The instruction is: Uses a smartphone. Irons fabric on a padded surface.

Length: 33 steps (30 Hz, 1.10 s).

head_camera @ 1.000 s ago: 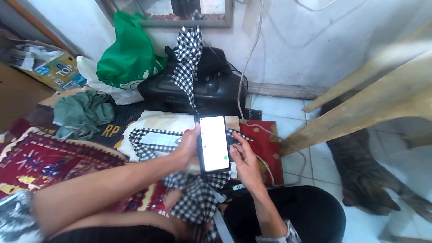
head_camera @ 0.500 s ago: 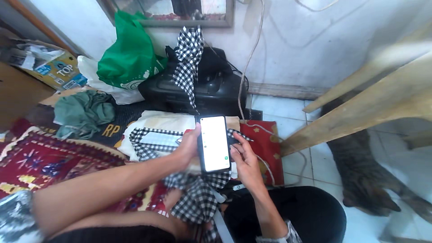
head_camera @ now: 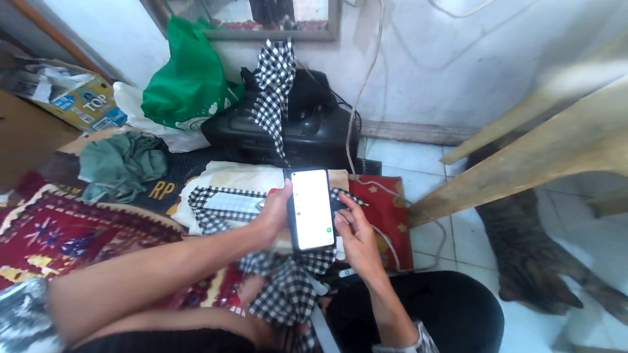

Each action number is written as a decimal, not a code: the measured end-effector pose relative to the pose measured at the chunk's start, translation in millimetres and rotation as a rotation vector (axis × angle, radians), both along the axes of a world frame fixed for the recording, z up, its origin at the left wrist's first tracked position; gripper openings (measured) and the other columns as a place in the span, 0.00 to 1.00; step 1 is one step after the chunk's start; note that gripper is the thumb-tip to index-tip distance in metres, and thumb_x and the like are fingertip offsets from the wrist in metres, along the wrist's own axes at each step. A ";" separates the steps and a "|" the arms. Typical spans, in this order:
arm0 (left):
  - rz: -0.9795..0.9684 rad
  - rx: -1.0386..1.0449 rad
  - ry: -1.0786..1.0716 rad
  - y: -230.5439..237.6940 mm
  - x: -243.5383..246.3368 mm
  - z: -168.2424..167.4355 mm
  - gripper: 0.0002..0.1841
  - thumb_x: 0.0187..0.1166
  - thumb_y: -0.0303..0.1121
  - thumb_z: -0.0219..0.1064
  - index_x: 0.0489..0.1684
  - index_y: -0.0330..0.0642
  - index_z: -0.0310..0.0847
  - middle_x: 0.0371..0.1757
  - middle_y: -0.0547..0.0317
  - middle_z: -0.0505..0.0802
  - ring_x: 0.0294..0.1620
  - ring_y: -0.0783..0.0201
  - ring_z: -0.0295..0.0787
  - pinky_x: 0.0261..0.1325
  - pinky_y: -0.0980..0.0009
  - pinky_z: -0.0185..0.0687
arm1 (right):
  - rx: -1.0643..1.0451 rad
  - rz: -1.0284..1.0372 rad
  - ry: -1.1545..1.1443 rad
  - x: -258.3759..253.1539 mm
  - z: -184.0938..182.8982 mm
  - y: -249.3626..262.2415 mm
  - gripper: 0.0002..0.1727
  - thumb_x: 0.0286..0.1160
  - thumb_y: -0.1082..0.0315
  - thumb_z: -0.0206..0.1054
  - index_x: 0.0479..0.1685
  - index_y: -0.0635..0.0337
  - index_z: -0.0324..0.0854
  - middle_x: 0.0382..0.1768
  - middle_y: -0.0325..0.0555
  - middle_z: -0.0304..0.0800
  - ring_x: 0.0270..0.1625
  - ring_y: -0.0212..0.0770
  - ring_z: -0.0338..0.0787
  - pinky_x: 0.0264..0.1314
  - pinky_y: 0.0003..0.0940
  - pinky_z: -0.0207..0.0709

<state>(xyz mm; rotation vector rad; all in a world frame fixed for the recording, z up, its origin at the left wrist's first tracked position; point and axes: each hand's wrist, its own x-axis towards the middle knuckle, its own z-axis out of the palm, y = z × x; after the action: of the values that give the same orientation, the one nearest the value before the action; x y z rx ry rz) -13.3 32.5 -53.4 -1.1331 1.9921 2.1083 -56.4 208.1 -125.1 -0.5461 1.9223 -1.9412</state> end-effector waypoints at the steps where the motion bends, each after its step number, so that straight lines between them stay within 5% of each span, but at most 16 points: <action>1: -0.001 0.002 0.002 -0.1 0.0 0.0 0.34 0.92 0.59 0.33 0.70 0.40 0.74 0.53 0.47 0.92 0.52 0.56 0.92 0.55 0.58 0.88 | 0.002 0.001 0.003 -0.2 -0.1 0.0 0.27 0.88 0.70 0.54 0.86 0.54 0.68 0.58 0.48 0.92 0.50 0.32 0.93 0.54 0.29 0.87; 33: -0.014 -0.003 0.003 -0.1 0.4 -1.0 0.35 0.93 0.59 0.32 0.72 0.39 0.73 0.55 0.46 0.92 0.54 0.56 0.92 0.57 0.57 0.87 | 0.000 0.003 0.018 -1.0 -1.4 0.5 0.27 0.88 0.70 0.54 0.86 0.54 0.68 0.57 0.48 0.93 0.50 0.32 0.93 0.53 0.29 0.86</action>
<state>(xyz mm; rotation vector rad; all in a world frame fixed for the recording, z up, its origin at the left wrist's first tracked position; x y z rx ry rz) -12.8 32.4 -54.4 -1.1136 1.9995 2.1024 -57.4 208.6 -126.4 -0.5680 1.9312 -1.9402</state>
